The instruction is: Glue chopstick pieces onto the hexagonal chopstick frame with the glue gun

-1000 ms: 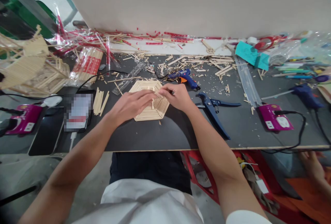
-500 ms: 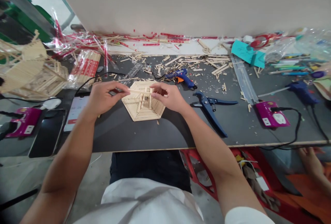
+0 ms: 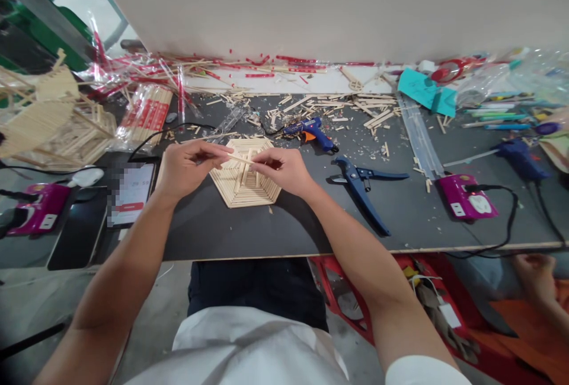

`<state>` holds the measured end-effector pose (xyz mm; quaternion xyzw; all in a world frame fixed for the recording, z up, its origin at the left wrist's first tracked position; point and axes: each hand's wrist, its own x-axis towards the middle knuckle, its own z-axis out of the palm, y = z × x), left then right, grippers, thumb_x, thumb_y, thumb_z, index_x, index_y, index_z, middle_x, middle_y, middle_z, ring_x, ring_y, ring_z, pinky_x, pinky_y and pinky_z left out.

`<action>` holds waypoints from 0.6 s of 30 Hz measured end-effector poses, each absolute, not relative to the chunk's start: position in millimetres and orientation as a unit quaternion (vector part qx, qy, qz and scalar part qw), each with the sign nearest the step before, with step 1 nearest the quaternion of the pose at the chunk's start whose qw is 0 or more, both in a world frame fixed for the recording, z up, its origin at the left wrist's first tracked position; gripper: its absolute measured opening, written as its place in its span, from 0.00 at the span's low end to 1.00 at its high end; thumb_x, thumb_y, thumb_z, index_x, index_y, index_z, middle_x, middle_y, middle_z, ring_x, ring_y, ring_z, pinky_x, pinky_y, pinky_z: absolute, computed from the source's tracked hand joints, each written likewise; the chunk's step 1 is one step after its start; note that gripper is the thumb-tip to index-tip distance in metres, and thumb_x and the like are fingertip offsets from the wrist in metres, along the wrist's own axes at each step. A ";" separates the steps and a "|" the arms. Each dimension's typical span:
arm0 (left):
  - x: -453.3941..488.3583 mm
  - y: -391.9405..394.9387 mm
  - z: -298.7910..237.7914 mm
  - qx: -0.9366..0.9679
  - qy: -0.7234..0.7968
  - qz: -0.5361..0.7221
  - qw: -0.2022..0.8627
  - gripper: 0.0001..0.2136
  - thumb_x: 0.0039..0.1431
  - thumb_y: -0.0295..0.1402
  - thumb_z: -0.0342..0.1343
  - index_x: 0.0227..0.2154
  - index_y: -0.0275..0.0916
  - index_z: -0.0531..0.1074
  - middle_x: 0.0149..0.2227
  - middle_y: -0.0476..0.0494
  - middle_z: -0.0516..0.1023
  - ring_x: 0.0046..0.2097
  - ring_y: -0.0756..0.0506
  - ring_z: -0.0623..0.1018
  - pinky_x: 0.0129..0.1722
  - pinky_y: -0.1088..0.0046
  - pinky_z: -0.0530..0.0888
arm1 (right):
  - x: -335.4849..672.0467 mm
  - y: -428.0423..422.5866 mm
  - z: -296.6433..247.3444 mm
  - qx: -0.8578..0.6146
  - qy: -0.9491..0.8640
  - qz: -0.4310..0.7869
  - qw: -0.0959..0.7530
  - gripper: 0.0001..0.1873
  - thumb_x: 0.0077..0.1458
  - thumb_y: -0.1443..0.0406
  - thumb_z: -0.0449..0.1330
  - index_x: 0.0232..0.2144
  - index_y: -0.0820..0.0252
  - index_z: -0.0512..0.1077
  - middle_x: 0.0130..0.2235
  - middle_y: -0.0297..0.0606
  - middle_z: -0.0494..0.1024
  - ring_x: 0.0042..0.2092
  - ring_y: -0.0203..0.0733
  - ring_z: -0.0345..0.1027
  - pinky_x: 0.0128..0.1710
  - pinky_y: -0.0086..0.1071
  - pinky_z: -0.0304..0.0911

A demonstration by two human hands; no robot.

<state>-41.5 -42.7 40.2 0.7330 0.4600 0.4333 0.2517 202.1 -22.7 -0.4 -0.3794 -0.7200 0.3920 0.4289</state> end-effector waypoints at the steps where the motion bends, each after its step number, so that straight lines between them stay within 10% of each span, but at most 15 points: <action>1: -44.7 -41.3 39.4 0.745 0.467 0.414 0.236 0.07 0.61 0.35 0.63 0.40 0.42 0.83 0.42 0.43 0.86 0.39 0.46 0.84 0.37 0.73 0.79 | 202.4 -22.0 -0.9 -0.388 -0.711 0.388 0.440 0.16 0.54 0.51 0.68 0.32 0.58 0.81 0.28 0.35 0.81 0.26 0.34 0.69 0.27 0.31 0.63; 8: -99.9 -26.4 23.4 0.822 0.546 0.148 0.056 0.13 0.58 0.25 0.54 0.37 0.45 0.83 0.46 0.40 0.83 0.47 0.35 0.80 0.46 0.58 0.75 | 215.4 -14.1 -1.2 -0.458 -0.675 0.324 0.480 0.17 0.56 0.49 0.66 0.34 0.57 0.80 0.30 0.36 0.81 0.25 0.34 0.65 0.26 0.32 0.62; 18: -102.4 -24.4 17.1 0.845 0.525 0.102 -0.017 0.07 0.57 0.22 0.57 0.27 0.41 0.73 0.36 0.40 0.78 0.42 0.37 0.76 0.35 0.65 0.70 | 216.5 -15.3 -7.1 -0.434 -0.703 0.303 0.475 0.12 0.59 0.56 0.66 0.35 0.58 0.80 0.31 0.37 0.81 0.27 0.34 0.64 0.28 0.32 0.61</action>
